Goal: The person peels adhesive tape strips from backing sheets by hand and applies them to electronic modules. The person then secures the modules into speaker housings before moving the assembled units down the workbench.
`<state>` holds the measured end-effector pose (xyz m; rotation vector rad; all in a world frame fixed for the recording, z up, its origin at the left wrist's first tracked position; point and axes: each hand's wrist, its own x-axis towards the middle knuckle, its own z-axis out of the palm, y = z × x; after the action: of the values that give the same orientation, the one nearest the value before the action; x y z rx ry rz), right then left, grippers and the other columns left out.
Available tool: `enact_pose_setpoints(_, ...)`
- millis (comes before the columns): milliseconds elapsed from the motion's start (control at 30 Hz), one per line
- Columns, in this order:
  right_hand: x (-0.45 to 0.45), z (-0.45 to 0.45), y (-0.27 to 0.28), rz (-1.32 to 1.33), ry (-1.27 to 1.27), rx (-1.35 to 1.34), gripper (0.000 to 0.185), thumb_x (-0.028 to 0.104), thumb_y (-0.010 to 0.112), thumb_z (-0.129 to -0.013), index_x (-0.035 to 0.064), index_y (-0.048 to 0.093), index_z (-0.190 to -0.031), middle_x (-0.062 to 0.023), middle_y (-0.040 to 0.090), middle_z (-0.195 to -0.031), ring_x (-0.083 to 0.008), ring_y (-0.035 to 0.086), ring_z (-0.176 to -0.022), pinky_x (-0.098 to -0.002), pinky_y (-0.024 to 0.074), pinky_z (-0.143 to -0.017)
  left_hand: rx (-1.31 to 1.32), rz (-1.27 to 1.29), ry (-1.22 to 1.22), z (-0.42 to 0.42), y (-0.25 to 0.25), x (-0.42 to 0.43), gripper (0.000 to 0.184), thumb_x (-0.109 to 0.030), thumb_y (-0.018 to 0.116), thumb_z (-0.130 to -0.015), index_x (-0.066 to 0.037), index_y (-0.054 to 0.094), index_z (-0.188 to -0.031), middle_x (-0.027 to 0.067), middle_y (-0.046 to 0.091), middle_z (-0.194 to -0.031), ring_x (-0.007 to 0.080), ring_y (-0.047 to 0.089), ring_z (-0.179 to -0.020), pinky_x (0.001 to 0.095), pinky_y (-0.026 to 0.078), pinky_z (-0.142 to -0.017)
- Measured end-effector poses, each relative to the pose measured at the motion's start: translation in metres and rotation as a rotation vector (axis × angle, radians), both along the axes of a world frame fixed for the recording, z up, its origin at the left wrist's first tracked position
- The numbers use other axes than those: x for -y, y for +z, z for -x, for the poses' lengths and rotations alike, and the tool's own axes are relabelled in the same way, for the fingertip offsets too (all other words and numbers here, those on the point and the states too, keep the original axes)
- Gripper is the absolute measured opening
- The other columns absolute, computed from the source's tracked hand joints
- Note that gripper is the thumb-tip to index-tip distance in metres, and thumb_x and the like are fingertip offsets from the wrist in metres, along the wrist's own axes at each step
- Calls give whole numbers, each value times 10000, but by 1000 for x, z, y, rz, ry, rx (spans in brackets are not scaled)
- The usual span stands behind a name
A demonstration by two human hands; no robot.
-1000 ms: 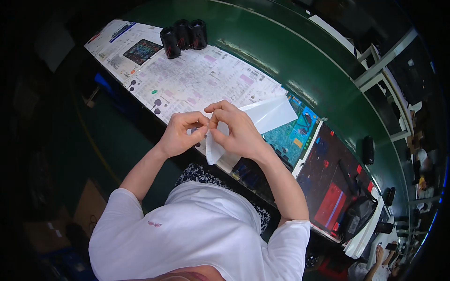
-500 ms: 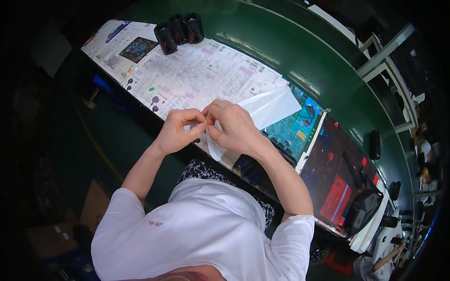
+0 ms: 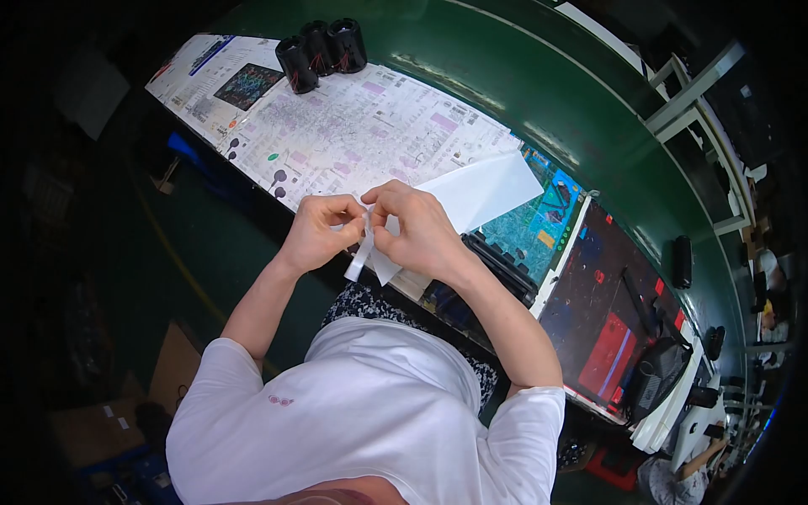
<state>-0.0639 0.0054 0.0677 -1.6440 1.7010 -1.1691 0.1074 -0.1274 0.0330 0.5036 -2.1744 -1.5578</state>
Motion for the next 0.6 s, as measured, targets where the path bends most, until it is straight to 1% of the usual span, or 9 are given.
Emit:
enact_pose_setpoints(33,-2,-2,1,8,-13,9,37,5,685,-819,-3,651,-830,-150,735,-1262,-296,733,-1072,-388,546,-994,2,-19,2,-1,-4,3,81,2,682,-966,45,729,-916,22,724,-828,59,670,-816,248,558,-725)
enact_pose_setpoints(133,-9,-9,-2,77,-1,-31,72,44,682,-820,9,621,-808,-204,692,-1317,-407,709,-1092,-439,565,-935,45,-94,28,-10,-13,10,91,-11,686,-990,49,727,-934,32,729,-855,71,684,-812,239,561,-727)
enact_pose_setpoints(233,-21,-24,3,204,19,-123,70,19,676,-822,10,609,-841,-209,669,-1356,-413,677,-1166,-451,555,-959,28,-230,55,-21,-14,11,99,-20,688,-1002,51,725,-944,42,735,-883,78,696,-820,235,568,-735)
enact_pose_setpoints(267,-27,-30,9,202,43,-135,100,-6,680,-806,9,591,-847,-204,657,-1372,-411,641,-1219,-463,540,-976,31,-232,75,-27,-16,13,99,-19,687,-1002,50,726,-942,43,736,-887,79,696,-824,239,570,-740)
enact_pose_setpoints(367,-42,-43,22,234,133,-186,128,-16,694,-781,11,574,-816,-189,653,-1381,-403,629,-1213,-472,526,-984,28,-248,143,-51,-25,20,104,-16,690,-994,56,725,-927,43,738,-874,82,707,-828,246,582,-745)
enact_pose_setpoints(400,-46,-47,25,245,163,-173,147,-27,712,-756,14,580,-807,-183,663,-1368,-397,638,-1187,-466,525,-979,17,-261,172,-62,-29,23,109,-13,693,-985,65,723,-916,42,740,-852,82,717,-823,247,590,-743)
enact_pose_setpoints(467,-51,-55,31,257,226,-135,141,-32,718,-749,12,598,-811,-194,672,-1353,-395,647,-1175,-458,527,-975,-3,-284,210,-88,-37,29,122,-18,698,-978,66,724,-892,34,736,-825,76,714,-816,256,593,-738)
enact_pose_setpoints(567,-50,-64,38,247,332,-55,134,-49,718,-738,8,630,-822,-210,689,-1329,-385,668,-1165,-441,535,-980,160,-226,252,-140,-49,40,103,-6,682,-992,54,720,-917,65,747,-901,110,701,-862,280,587,-801)
enact_pose_setpoints(600,-48,-68,38,236,364,-27,132,-51,716,-737,8,632,-820,-209,690,-1331,-382,670,-1169,-439,537,-983,168,-239,255,-160,-55,43,123,-13,679,-995,56,721,-902,83,748,-950,122,705,-879,291,585,-821)
